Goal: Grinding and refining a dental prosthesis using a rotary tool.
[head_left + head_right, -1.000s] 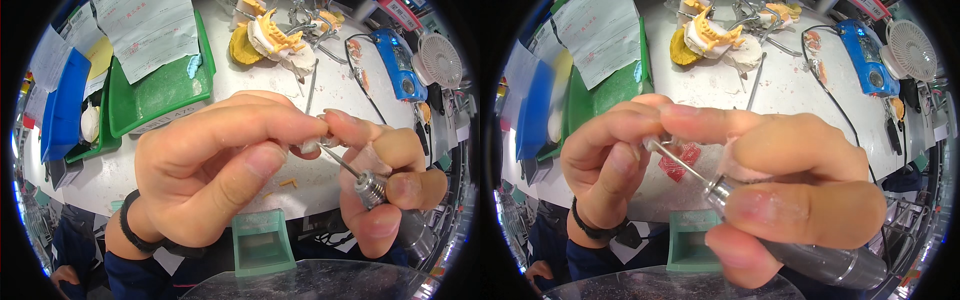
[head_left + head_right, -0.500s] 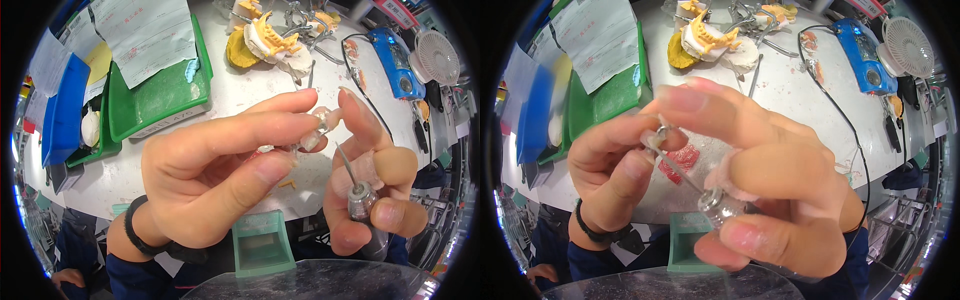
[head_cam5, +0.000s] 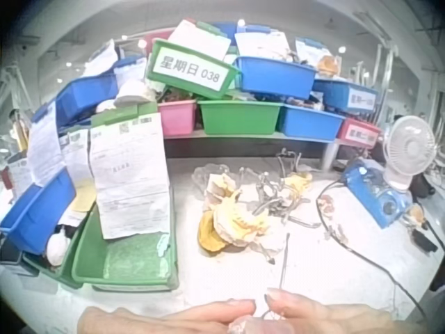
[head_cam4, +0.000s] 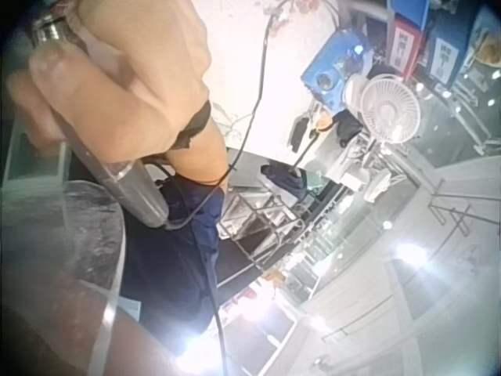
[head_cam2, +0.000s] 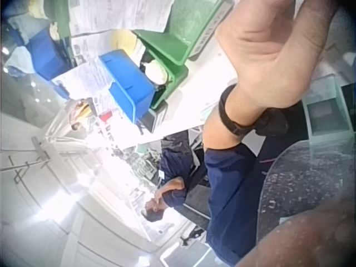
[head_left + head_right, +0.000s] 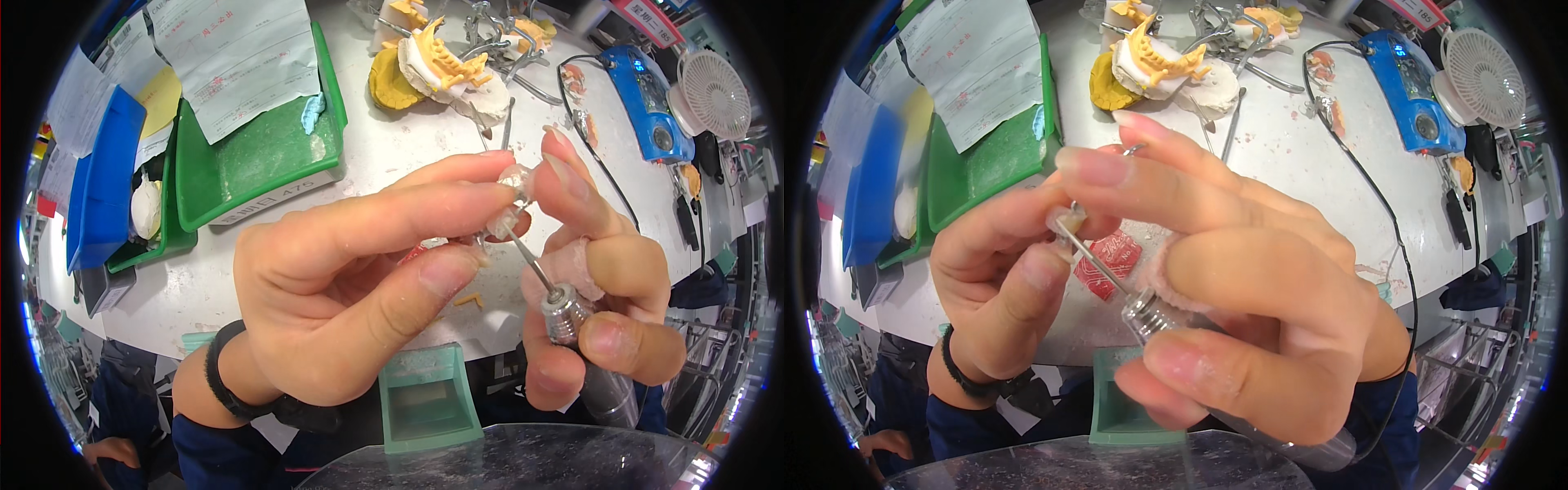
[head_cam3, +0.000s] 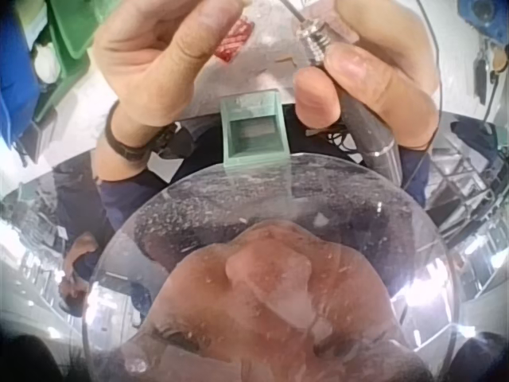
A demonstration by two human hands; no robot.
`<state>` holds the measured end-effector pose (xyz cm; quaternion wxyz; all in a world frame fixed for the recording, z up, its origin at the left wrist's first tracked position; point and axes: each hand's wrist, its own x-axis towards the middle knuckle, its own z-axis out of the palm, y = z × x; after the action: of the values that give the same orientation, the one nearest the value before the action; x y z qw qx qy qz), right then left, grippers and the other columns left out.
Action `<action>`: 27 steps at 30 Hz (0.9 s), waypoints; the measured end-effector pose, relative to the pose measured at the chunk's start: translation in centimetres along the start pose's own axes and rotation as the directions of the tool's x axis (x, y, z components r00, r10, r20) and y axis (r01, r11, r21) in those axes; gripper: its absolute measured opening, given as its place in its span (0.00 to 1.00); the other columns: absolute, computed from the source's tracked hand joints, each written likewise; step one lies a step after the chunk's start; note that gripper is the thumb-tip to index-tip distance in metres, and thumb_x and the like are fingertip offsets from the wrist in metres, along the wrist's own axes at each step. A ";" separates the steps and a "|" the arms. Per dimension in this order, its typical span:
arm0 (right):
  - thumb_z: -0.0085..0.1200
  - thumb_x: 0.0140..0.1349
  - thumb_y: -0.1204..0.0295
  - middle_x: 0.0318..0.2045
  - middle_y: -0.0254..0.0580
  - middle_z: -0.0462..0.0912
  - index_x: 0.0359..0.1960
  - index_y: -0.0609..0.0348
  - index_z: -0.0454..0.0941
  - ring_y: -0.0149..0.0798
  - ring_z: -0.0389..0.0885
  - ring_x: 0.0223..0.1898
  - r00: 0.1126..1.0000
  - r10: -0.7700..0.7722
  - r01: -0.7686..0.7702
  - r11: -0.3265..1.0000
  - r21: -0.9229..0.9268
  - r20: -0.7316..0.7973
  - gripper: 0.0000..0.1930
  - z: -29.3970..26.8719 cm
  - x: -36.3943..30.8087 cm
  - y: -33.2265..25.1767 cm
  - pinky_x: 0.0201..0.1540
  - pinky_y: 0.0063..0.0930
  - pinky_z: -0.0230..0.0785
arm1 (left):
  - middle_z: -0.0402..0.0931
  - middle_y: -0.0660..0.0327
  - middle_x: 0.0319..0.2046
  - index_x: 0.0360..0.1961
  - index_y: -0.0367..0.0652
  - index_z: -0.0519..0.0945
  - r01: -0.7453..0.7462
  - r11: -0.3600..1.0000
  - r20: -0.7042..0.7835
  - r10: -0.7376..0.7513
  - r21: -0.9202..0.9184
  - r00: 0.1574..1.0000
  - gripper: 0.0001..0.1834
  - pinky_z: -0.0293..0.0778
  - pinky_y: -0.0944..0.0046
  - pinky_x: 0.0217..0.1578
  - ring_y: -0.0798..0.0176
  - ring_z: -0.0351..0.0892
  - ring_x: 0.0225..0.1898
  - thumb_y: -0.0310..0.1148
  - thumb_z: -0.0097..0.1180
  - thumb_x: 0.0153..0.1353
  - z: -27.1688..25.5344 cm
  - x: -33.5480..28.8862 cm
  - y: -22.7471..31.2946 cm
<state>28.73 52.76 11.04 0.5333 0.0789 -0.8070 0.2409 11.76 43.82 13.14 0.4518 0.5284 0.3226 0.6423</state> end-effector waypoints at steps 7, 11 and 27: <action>0.50 0.59 0.56 0.33 0.46 0.68 0.46 0.47 0.62 0.68 0.66 0.53 0.998 -0.036 0.037 0.999 -0.025 0.045 0.18 -0.3 0.4 -0.3 0.56 0.72 0.46 | 0.75 0.48 0.42 0.48 0.27 0.70 0.056 0.995 -0.040 -0.059 -0.077 0.997 0.17 0.69 0.61 0.50 0.60 0.75 0.45 0.24 0.49 0.58 0.7 0.1 0.7; 0.53 0.57 0.57 0.32 0.45 0.68 0.46 0.47 0.62 0.69 0.64 0.54 0.996 -0.070 0.071 0.997 -0.015 0.058 0.19 0.0 0.1 0.0 0.57 0.73 0.44 | 0.75 0.48 0.42 0.48 0.27 0.70 0.057 0.994 -0.030 -0.061 -0.095 0.998 0.17 0.69 0.61 0.49 0.60 0.75 0.45 0.24 0.49 0.57 0.5 -0.2 0.5; 0.51 0.59 0.55 0.38 0.47 0.68 0.47 0.47 0.62 0.64 0.68 0.54 1.000 0.001 -0.001 1.000 0.015 0.021 0.20 -0.2 0.1 -0.6 0.57 0.71 0.46 | 0.68 0.40 0.51 0.49 0.33 0.69 -0.178 0.981 0.193 0.159 0.084 0.968 0.15 0.61 0.51 0.56 0.46 0.63 0.58 0.26 0.47 0.60 -1.2 0.3 -0.4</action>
<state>29.08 52.38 11.34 0.5242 0.0851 -0.8107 0.2463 10.71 44.31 12.59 0.3965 0.6335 0.2652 0.6092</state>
